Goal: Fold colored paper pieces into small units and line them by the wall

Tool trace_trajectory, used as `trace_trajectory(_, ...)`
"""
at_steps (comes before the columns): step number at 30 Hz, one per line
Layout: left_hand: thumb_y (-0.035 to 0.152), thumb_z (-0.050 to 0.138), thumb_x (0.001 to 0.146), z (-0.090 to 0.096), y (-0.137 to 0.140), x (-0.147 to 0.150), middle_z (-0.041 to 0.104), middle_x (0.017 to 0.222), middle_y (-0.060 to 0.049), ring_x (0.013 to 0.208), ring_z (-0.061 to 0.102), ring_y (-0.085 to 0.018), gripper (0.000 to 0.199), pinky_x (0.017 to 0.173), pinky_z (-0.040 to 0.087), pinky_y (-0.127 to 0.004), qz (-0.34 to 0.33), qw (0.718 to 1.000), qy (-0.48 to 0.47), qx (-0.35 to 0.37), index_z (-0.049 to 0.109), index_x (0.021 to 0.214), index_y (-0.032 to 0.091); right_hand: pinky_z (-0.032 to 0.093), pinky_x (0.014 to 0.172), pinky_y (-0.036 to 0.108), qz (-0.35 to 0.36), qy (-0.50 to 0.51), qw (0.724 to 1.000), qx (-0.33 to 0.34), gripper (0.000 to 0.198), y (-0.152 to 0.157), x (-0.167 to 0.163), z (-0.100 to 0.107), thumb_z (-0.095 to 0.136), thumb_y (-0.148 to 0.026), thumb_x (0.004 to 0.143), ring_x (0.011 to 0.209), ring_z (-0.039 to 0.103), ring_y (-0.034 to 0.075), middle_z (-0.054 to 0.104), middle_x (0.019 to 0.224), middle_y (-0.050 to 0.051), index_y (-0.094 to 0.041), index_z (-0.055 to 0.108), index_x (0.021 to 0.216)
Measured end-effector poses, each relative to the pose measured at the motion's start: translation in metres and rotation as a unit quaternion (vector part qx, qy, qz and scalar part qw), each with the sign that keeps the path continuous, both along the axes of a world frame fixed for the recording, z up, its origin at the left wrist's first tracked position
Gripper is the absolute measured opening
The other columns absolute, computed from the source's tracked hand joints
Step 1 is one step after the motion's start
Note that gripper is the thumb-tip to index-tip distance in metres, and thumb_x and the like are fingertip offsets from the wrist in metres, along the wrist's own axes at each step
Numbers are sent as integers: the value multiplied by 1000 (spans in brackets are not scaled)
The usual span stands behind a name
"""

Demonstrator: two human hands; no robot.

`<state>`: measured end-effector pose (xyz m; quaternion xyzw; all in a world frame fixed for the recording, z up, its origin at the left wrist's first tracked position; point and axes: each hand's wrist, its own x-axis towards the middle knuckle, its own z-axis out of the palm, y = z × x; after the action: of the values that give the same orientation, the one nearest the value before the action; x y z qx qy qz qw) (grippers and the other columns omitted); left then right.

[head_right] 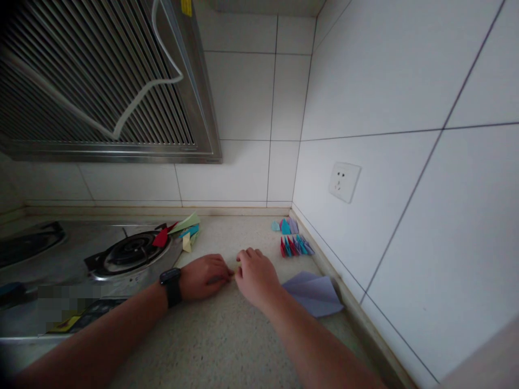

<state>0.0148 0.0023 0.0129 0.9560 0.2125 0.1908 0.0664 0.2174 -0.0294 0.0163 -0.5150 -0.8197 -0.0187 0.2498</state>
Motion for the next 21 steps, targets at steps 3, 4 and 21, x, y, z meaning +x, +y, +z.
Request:
trace_trajectory(3, 14, 52, 81, 3, -2, 0, 72, 95, -3, 88, 62, -18, 20, 85, 45, -32, -21, 1000, 2, -2, 68, 91, 21, 40, 88, 35, -11, -26, 1000, 2, 25, -1, 4, 2, 54, -18, 81, 102, 53, 22, 62, 103, 9, -19, 59, 106)
trace_trajectory(4, 14, 52, 81, 3, -2, -1, 72, 93, -3, 86, 62, -18, 19, 85, 45, -32, -22, 1000, 2, -3, 68, 90, 21, 40, 89, 36, -9, -37, 999, -2, 27, -1, 6, 2, 54, -19, 81, 103, 52, 23, 62, 103, 10, -19, 59, 108)
trace_trajectory(21, 29, 51, 91, 1, -1, 3, 66, 92, -4, 89, 57, -19, 16, 81, 43, -32, 43, 996, 56, 46, 62, 100, 21, 38, 74, 29, 29, -60, 997, -36, 5, 4, 8, -6, 57, -24, 84, 86, 54, 19, 62, 86, 5, -19, 56, 84)
